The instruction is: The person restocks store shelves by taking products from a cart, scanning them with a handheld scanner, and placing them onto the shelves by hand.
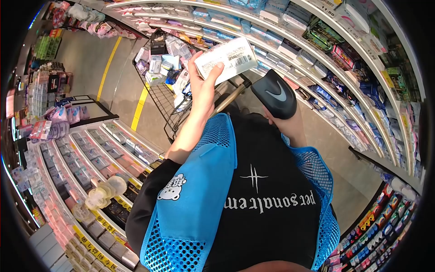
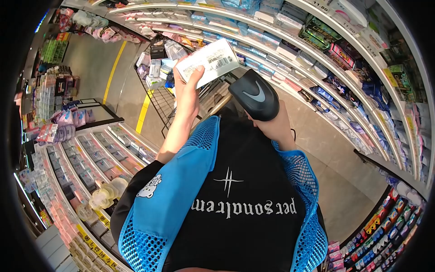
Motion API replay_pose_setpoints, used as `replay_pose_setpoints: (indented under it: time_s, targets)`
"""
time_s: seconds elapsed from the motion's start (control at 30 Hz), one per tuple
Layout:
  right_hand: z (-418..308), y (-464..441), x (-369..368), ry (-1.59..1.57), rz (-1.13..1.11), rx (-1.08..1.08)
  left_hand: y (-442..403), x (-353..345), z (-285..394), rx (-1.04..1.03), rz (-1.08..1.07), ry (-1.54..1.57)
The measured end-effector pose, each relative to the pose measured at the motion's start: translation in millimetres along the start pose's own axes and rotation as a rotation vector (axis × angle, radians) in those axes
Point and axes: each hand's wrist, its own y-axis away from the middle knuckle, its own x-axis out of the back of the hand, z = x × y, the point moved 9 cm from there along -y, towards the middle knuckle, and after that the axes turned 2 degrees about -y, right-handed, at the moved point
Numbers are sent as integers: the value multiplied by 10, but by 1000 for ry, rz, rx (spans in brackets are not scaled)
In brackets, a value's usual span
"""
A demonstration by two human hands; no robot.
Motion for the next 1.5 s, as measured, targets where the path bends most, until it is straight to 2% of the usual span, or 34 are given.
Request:
replay_pose_setpoints:
  time_s: [0.2,0.5,1.5]
  targets:
    - [-34,-29,-89,-4,-46,42,48,72,15,-5,31,14]
    - [-121,-12,-107,5,-10,-43,75,142,-1,-5,54,25]
    - [-66,12,-124,5,-5,-7,124,200,-69,11,54,38]
